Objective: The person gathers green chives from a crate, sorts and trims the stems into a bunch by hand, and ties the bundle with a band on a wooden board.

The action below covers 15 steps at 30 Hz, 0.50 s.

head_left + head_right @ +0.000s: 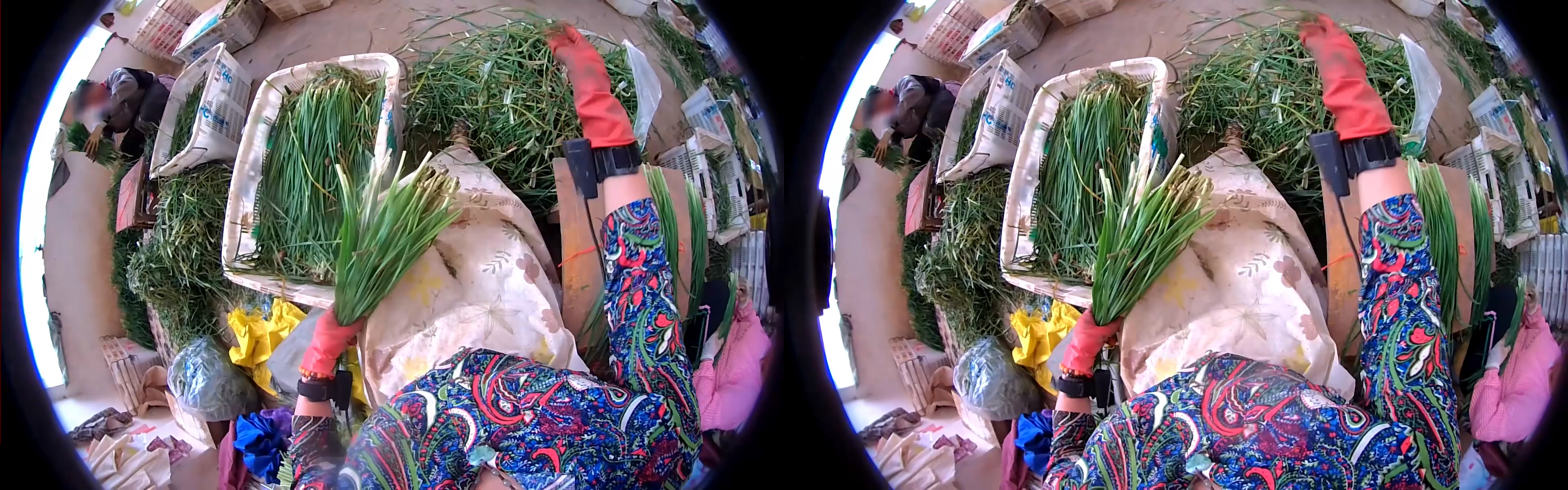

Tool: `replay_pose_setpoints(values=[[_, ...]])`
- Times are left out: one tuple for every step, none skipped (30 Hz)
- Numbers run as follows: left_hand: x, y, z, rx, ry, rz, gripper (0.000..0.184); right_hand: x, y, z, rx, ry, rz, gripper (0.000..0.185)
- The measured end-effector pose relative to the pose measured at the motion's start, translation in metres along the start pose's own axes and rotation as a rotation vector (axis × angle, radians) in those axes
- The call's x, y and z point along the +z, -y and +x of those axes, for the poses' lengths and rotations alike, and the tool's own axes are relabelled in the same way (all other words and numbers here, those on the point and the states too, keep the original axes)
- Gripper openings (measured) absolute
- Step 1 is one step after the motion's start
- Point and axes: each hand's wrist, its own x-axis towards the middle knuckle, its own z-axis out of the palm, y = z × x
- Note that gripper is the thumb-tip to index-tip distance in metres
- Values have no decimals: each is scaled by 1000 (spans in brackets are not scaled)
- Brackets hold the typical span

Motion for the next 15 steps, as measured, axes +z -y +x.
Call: replay_pose_setpoints(values=[[0, -2, 0, 15, -22, 67, 37, 0, -13, -4, -16, -12, -216, 31], [1, -4, 0, 15, -35, 70, 37, 1, -23, -7, -34, -29, -432, 34], [2, -4, -1, 12, -49, 71, 37, 16, -17, -31, -71, 254, -459, 39], [3, -3, -1, 5, -64, 70, 37, 38, -12, -61, -105, 543, -478, 44], [2, -1, -1, 18, -36, 53, 38, 60, -37, -75, 43, 892, -404, 53], [1, 0, -1, 23, -36, 71, 39, 77, -16, -108, -106, 958, -801, 59], [1, 0, -1, 25, -37, 90, 40, 106, -61, -141, -430, 586, -960, 54], [0, 1, -1, 30, -35, 112, 41, 125, -81, -157, -514, 454, -1029, 50], [-1, 2, -1, 13, -51, 161, 43, 144, -101, -173, -583, 313, -1094, 48], [0, 2, -1, 17, -53, 138, 44, 158, -92, -175, -435, 442, -1101, 46], [1, 2, -2, 21, -57, 113, 44, 166, -87, -176, -286, 569, -1099, 44], [2, 2, -4, 24, -63, 87, 45, 172, -91, -176, -290, 666, -1031, 40], [5, -1, -6, 40, -56, 44, 43, 178, -99, -177, -291, 763, -962, 36], [3, 1, -6, 24, -47, 53, 42, 181, -102, -178, -290, 857, -896, 32], [0, 4, -3, 11, -35, 60, 41, 177, -106, -179, -421, 735, -626, 22]])
